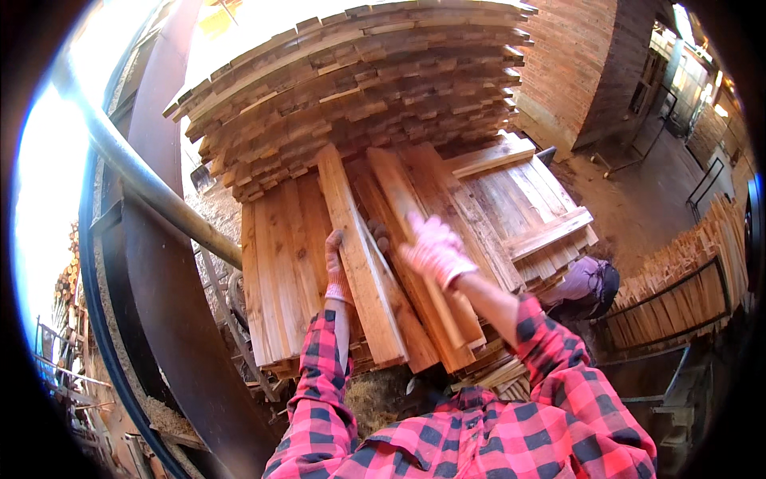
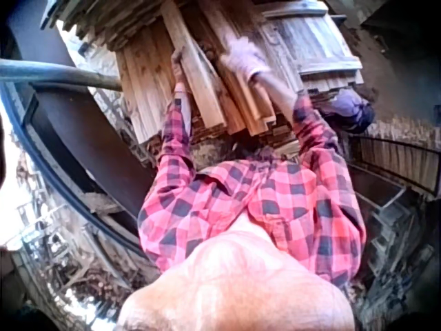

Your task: The person picks up several wood planks from a lower stack and places them onto a higher pallet stack, aligning them next to other planks.

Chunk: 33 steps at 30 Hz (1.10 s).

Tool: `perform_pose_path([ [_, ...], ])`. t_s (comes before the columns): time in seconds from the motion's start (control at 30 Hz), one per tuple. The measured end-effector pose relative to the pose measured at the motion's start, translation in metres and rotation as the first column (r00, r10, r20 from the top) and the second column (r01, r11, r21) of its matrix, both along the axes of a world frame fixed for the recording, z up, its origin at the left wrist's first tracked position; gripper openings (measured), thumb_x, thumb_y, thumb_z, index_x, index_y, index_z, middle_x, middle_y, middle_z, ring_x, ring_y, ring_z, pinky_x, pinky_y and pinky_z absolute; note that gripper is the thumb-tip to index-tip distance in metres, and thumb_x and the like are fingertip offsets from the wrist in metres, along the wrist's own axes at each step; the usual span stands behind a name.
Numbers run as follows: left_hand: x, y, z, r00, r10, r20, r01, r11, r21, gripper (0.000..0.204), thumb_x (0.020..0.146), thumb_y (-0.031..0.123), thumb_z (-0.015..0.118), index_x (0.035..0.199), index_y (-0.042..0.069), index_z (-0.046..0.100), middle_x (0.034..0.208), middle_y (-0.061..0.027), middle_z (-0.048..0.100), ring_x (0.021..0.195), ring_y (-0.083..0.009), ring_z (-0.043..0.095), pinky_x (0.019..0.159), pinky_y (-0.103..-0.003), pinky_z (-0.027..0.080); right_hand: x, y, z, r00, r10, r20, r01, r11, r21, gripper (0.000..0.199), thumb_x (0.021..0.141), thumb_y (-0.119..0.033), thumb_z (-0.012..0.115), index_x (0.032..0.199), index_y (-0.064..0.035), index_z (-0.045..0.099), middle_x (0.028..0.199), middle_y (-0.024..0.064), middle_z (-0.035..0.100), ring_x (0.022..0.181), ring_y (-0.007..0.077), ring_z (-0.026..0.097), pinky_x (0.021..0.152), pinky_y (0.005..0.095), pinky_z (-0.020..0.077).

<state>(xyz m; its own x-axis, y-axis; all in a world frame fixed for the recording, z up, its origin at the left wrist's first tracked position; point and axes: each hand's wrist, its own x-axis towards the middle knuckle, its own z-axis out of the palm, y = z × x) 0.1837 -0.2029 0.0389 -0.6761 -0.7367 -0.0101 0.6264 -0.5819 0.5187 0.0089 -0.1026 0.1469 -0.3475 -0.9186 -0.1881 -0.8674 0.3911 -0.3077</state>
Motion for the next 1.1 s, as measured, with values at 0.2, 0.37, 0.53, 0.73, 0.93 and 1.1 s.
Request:
perform_pose_path([
  [0.2,0.039,0.045,0.027,0.917,0.161,0.364,-0.193,0.980,0.053,0.054,0.089,0.051,0.063,0.120,0.008,0.064,0.102,-0.0107,0.072,0.088,-0.0282,0.071,0.084,-0.043,0.060,0.003,0.007,-0.009,1.000,0.012,-0.005,-0.012,0.994,-0.106,0.071,0.090,-0.039,0.069,0.152,-0.0217,0.041,0.135,0.0222,0.053,0.122,0.0392,0.055,0.098,0.0513,0.0494],
  [0.37,0.040,0.046,0.009,0.895,0.192,0.404,-0.245,0.966,0.083,0.041,0.090,0.048,0.066,0.110,0.012,0.069,0.094,-0.0043,0.074,0.081,-0.0221,0.071,0.075,-0.038,0.060,0.036,0.033,0.020,0.991,0.134,-0.010,-0.132,0.984,0.122,0.071,0.094,-0.042,0.066,0.154,-0.0157,0.039,0.140,0.0226,0.051,0.125,0.0402,0.053,0.101,0.0503,0.0476],
  [0.53,0.043,0.041,0.006,0.899,0.244,0.365,-0.273,0.961,0.031,0.040,0.091,0.039,0.067,0.116,0.009,0.067,0.101,-0.0055,0.073,0.088,-0.0243,0.072,0.083,-0.040,0.059,0.061,0.008,-0.037,0.981,-0.185,0.057,0.189,0.979,-0.073,0.043,0.101,-0.022,0.053,0.141,-0.0080,0.050,0.136,0.0220,0.054,0.121,0.0373,0.056,0.094,0.0469,0.0513],
  [0.73,0.019,0.037,0.019,0.918,0.132,0.374,-0.140,0.990,-0.007,0.042,0.092,0.043,0.064,0.116,0.008,0.066,0.101,-0.0067,0.073,0.084,-0.0231,0.071,0.075,-0.038,0.059,0.053,0.001,-0.079,0.997,-0.072,-0.022,0.062,0.950,-0.307,0.035,0.095,-0.021,0.055,0.126,-0.0050,0.058,0.116,0.0239,0.062,0.110,0.0382,0.062,0.085,0.0476,0.0543],
  [0.93,-0.032,0.075,0.029,0.877,0.191,0.441,-0.115,0.975,-0.193,0.045,0.091,0.042,0.065,0.120,0.008,0.063,0.106,-0.0076,0.070,0.087,-0.0240,0.069,0.078,-0.039,0.059,0.058,0.005,-0.044,0.987,0.125,0.098,-0.073,0.904,-0.422,0.031,0.082,-0.020,0.059,0.109,-0.0048,0.064,0.109,0.0236,0.063,0.100,0.0343,0.064,0.076,0.0508,0.0548],
  [1.1,-0.129,0.138,0.029,0.854,0.065,0.515,0.093,0.957,-0.276,0.048,0.091,0.041,0.066,0.123,0.007,0.060,0.109,-0.0084,0.067,0.091,-0.0247,0.068,0.080,-0.040,0.058,0.046,0.001,-0.077,0.991,0.103,0.086,-0.041,0.841,-0.539,0.043,0.064,-0.030,0.073,0.098,-0.0034,0.065,0.098,0.0224,0.064,0.092,0.0378,0.064,0.072,0.0531,0.0536],
])
